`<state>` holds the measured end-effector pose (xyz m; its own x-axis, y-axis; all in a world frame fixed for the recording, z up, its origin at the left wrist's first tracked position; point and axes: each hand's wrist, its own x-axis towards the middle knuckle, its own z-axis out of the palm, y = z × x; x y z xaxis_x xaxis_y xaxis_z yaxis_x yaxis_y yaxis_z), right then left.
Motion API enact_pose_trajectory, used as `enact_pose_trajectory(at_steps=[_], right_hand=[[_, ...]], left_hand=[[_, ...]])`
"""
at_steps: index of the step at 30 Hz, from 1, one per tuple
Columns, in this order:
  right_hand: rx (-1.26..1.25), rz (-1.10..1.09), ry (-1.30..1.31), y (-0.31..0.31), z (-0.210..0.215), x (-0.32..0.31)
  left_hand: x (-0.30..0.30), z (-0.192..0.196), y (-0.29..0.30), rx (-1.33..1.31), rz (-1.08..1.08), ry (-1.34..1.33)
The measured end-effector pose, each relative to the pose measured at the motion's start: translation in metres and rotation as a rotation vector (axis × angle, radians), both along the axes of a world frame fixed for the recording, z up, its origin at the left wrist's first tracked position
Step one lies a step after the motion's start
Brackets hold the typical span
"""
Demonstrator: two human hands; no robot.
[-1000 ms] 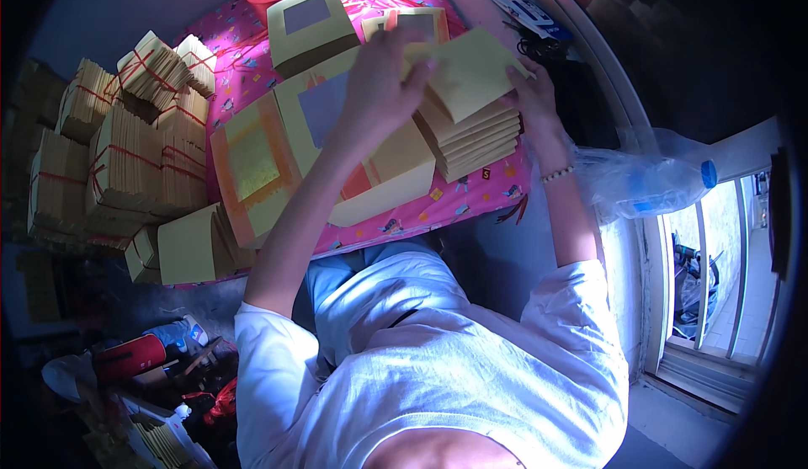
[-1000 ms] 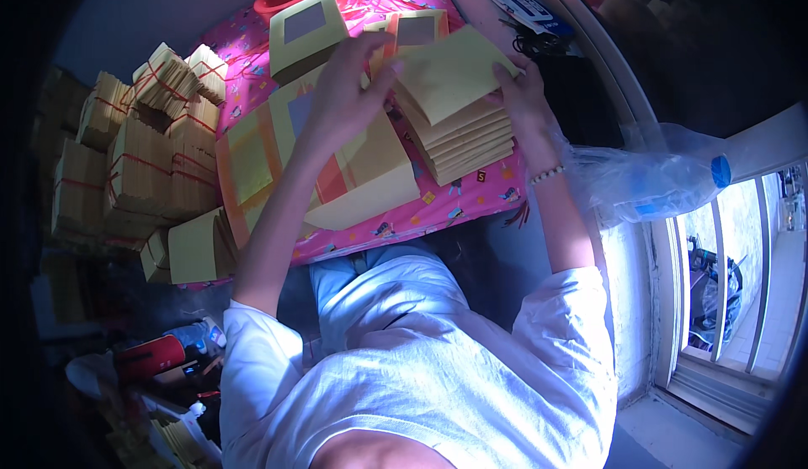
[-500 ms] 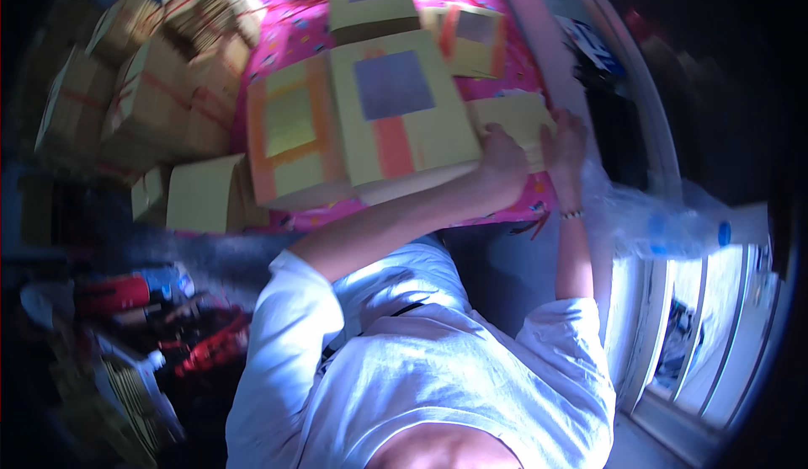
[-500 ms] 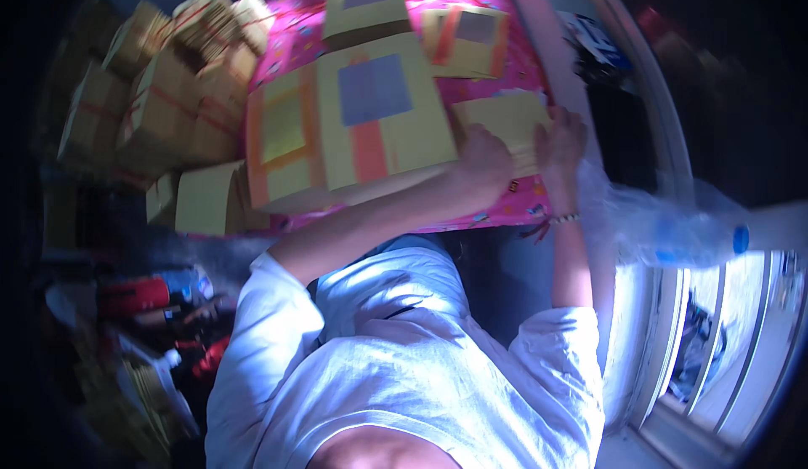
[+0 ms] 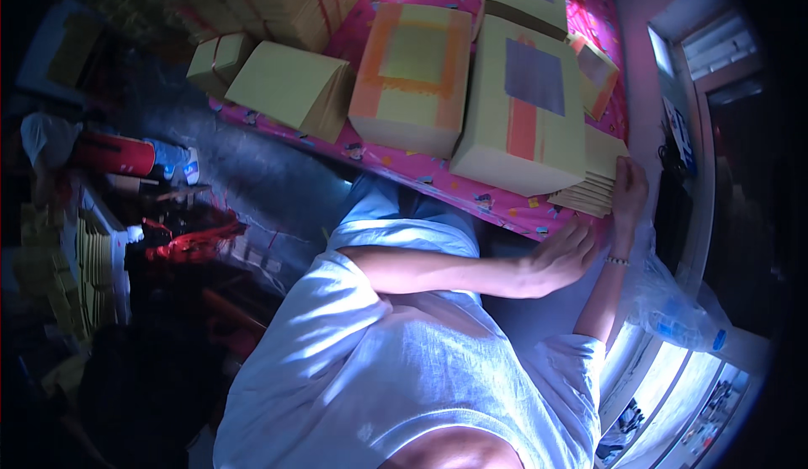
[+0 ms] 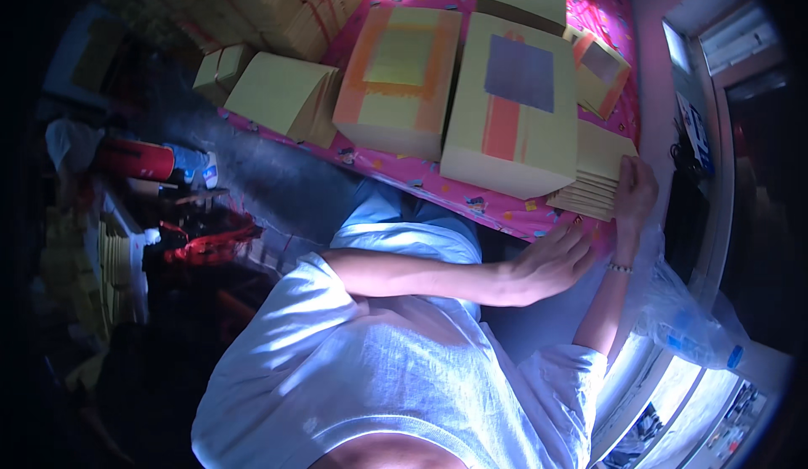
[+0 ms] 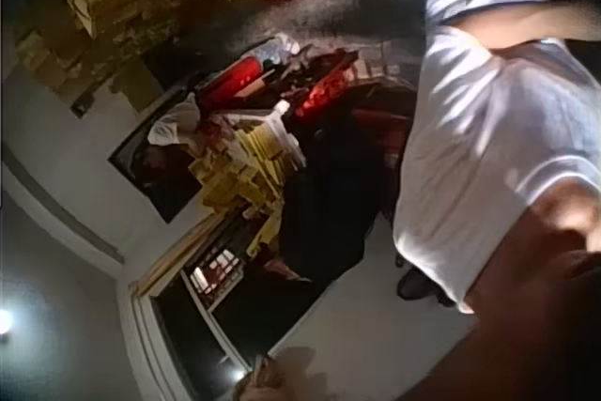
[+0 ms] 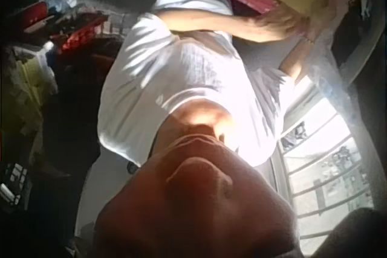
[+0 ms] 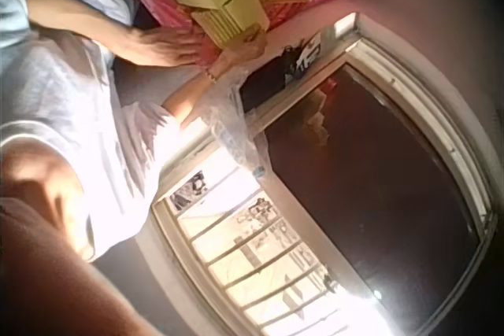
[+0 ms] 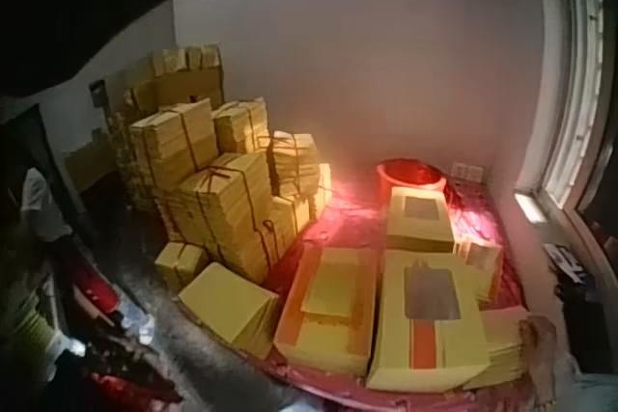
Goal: The person folds yellow paper sheets with a central gray square and red stripe into small packets. They repeatedly pick up a sheet, fold it in half, and place it into a growing stack on the table. Bundles of similar sheets are visible nearby.
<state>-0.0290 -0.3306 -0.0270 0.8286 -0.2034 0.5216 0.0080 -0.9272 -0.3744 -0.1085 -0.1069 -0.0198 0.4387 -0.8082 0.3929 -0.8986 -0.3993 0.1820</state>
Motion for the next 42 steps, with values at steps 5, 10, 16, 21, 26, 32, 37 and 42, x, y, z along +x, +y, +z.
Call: enact_pose_trajectory(at_steps=[5,10,16,21,26,32,37,42], right_hand=[[0.165,-0.054,-0.016,0.016,0.023,0.002],[0.222,0.098,-0.115,0.047,0.050,0.009],[0.117,0.483,0.089,0.123,0.100,-0.010],[-0.021,0.608,0.133,0.151,0.107,-0.008],[0.006,0.626,0.166,0.146,0.095,-0.001],[0.157,0.621,0.189,0.140,0.088,0.000],[0.311,0.603,0.245,0.139,0.084,0.003],[0.337,0.601,0.220,0.137,0.077,0.004]], left_hand=[[-0.010,-0.012,0.065,-0.206,-0.091,0.219],[0.005,-0.010,0.117,-0.251,-0.160,0.440],[0.014,-0.005,0.130,-0.436,-0.158,0.491],[0.030,0.010,0.137,-0.599,-0.047,0.437],[0.039,0.015,0.154,-0.589,0.076,0.467],[0.039,0.013,0.163,-0.609,0.134,0.511],[0.063,0.036,0.165,-0.659,0.207,0.385],[0.094,0.050,0.156,-0.605,0.255,0.246]])
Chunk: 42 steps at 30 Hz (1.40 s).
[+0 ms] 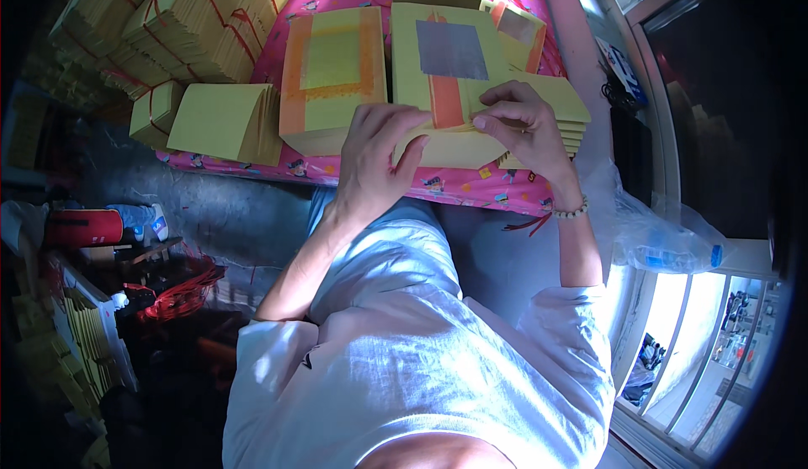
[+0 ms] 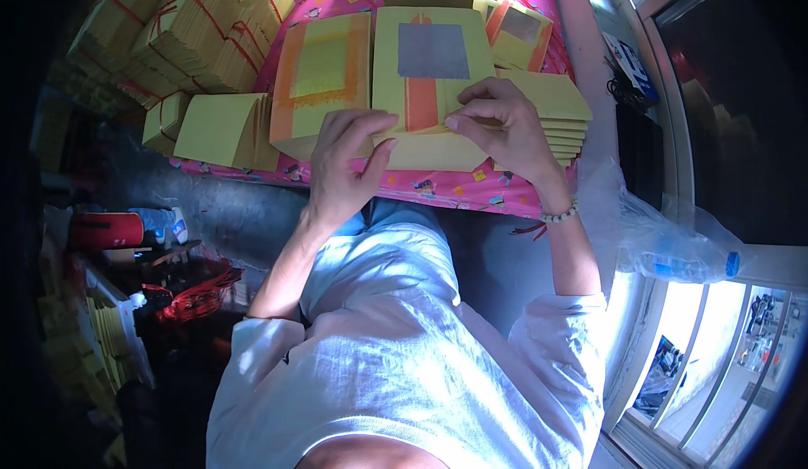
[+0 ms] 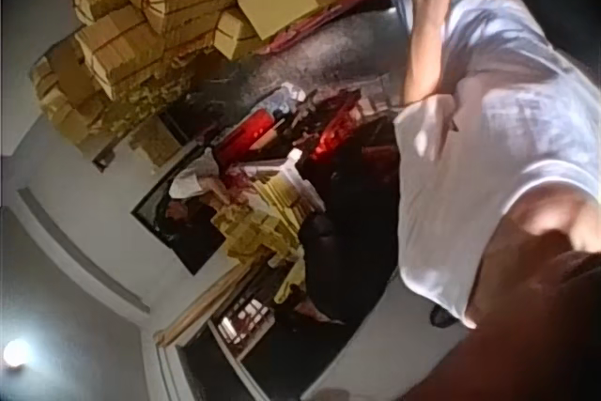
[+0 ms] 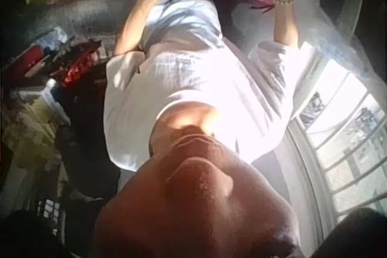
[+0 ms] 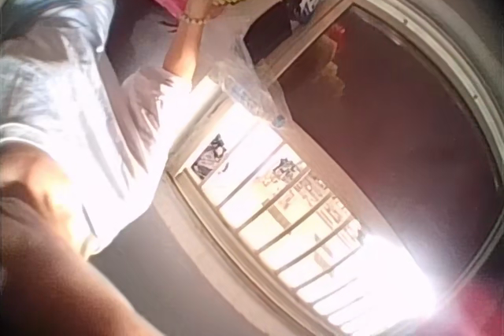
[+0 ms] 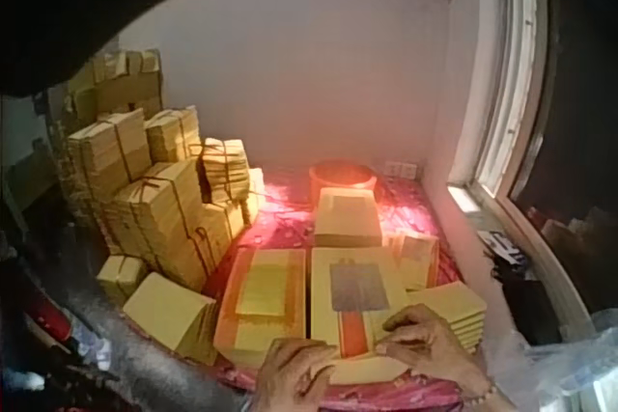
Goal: The person folds yellow paper sheets with a central gray square and red stripe into small packets. They repeatedly pick up a sheet, fold it in half, and place it into a growing stack on the table. Bundles of similar sheets are visible nearby.
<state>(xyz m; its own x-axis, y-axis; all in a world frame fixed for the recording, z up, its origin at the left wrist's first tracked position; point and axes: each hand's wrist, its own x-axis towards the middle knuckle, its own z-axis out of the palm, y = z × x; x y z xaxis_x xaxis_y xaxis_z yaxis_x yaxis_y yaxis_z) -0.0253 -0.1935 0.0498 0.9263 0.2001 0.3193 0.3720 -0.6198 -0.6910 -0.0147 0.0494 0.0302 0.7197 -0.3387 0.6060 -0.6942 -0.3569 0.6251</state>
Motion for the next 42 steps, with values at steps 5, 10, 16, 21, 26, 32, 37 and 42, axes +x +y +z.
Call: enact_pose_trajectory(at_steps=[5,10,16,21,26,32,37,42], right_hand=[[0.026,-0.015,0.014,0.003,0.001,0.002],[0.019,-0.056,0.055,0.004,0.001,0.000],[0.079,-0.078,0.018,0.008,0.000,0.001],[-0.031,-0.082,-0.033,0.010,0.008,-0.002],[-0.086,-0.103,-0.227,0.016,0.025,0.003],[0.209,-0.221,-0.330,0.013,0.027,0.009],[0.706,-0.178,0.008,0.006,0.007,0.022],[0.911,0.028,0.121,0.021,0.017,0.022]], left_hand=[[0.018,-0.004,-0.006,0.054,-0.043,0.023],[0.023,-0.005,-0.004,0.078,-0.074,0.037],[0.029,-0.009,-0.003,0.084,-0.108,-0.018],[0.032,0.008,-0.007,0.194,-0.114,-0.065],[0.042,0.028,-0.024,0.324,-0.143,-0.132],[0.059,0.032,-0.032,0.210,-0.097,-0.165],[0.054,0.045,-0.021,-0.104,-0.170,0.118],[0.055,0.041,-0.021,-0.357,-0.459,0.498]])
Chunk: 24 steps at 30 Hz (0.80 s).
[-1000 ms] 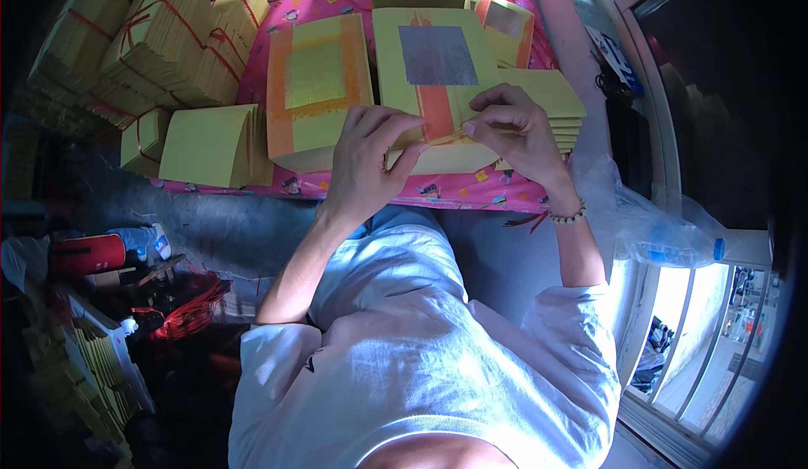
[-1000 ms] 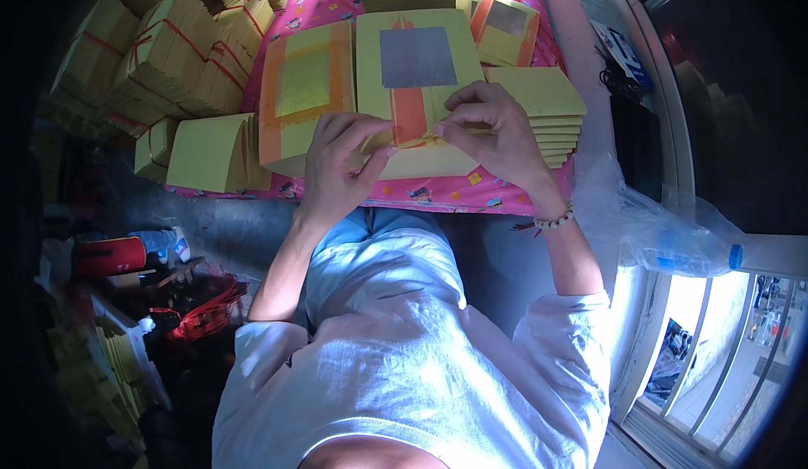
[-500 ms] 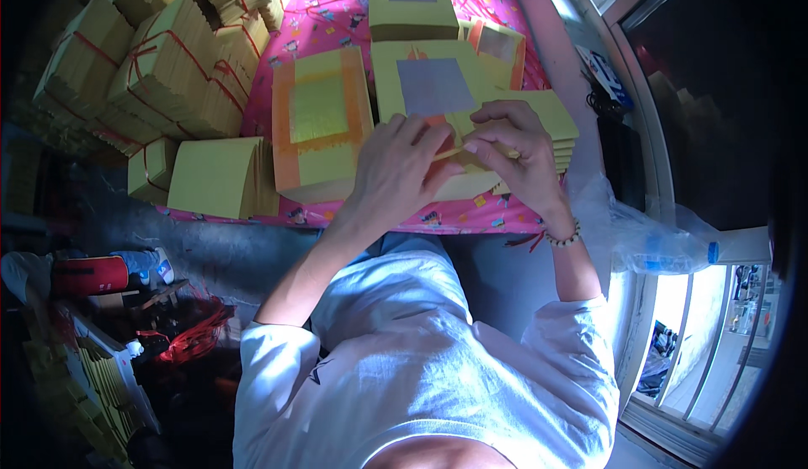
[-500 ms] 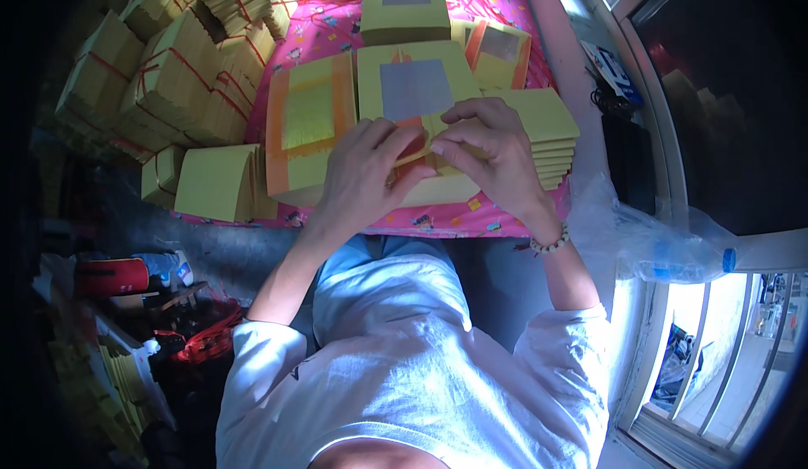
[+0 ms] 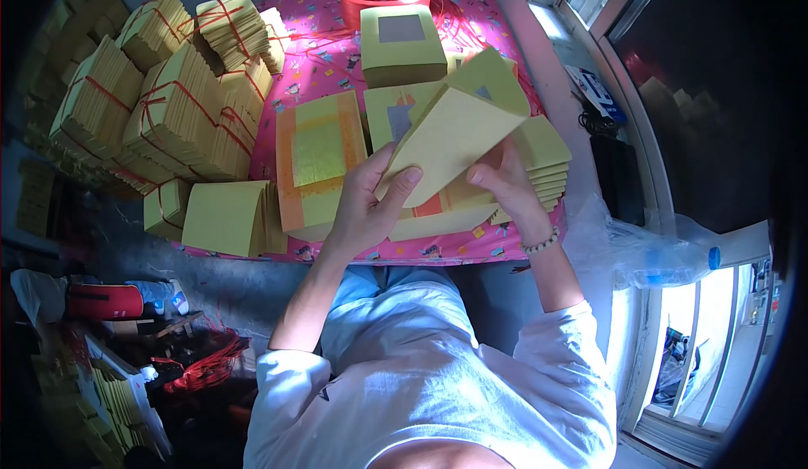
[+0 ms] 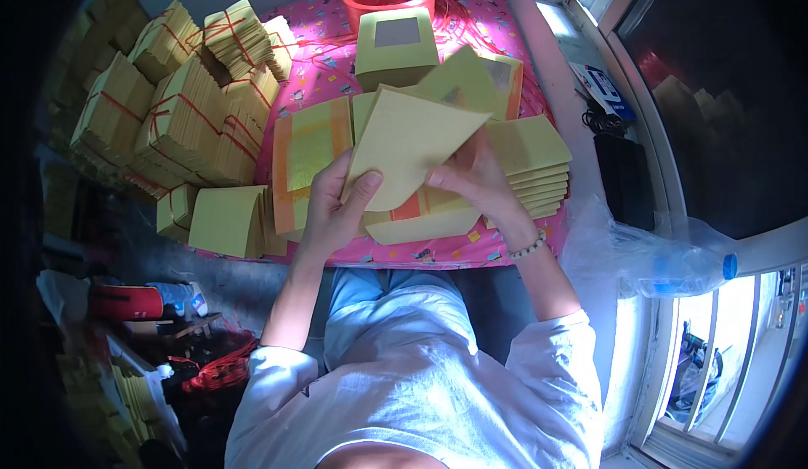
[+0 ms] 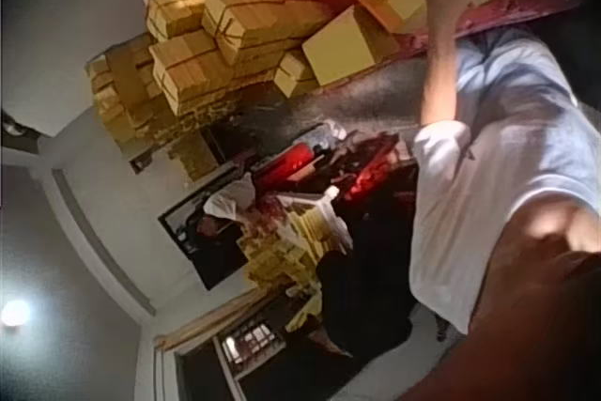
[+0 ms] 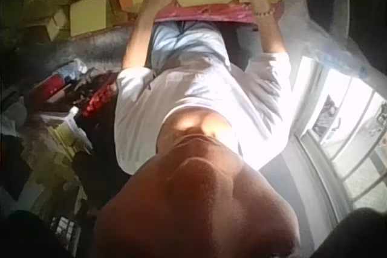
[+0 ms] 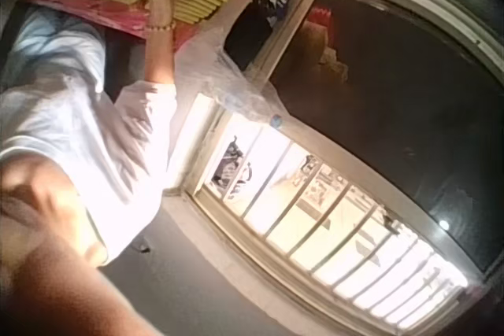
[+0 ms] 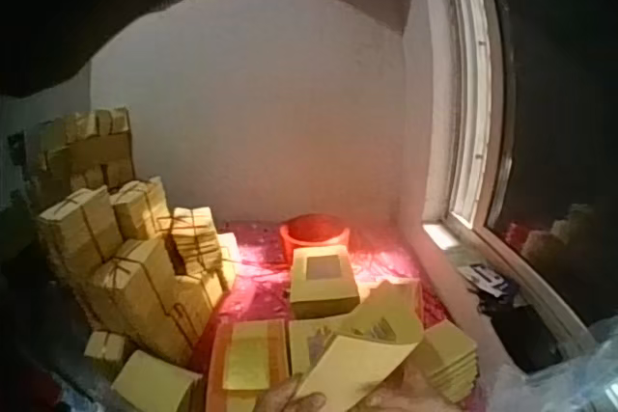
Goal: The person folds yellow paper sheets with a central gray square and red stripe into small packets. They repeatedly pick up a sheet, fold it in half, and place it into a growing stack on the table. Bundles of similar sheets are visible nearby.
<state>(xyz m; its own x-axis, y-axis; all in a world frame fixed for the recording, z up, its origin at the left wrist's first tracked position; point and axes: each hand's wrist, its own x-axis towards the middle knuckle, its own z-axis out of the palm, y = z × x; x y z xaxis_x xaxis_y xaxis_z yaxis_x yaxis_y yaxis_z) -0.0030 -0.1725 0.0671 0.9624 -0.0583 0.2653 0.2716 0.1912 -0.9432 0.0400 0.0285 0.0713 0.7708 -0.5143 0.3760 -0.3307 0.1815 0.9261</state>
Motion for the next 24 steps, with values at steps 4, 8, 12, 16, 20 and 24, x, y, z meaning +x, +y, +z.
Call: enact_pose_trajectory(at_steps=[4,8,12,16,20,24], right_hand=[[-0.221,0.010,0.049,-0.001,-0.001,0.001],[-0.290,0.013,-0.025,-0.001,0.014,0.000],[-0.471,-0.030,-0.173,0.000,0.010,0.005],[-0.539,-0.099,-0.097,-0.001,0.011,0.010],[-0.353,-0.152,-0.014,0.001,0.020,0.021],[-0.247,-0.146,0.092,-0.002,0.018,0.030]], left_hand=[[0.013,-0.013,-0.010,0.025,0.093,-0.167],[0.019,-0.010,-0.020,0.116,0.427,-0.482],[0.028,-0.025,-0.026,-0.080,0.128,-0.241],[0.033,-0.024,-0.026,-0.091,0.017,-0.031],[0.043,-0.011,-0.031,-0.179,-0.077,0.081],[0.048,0.004,-0.033,-0.078,-0.135,0.323]])
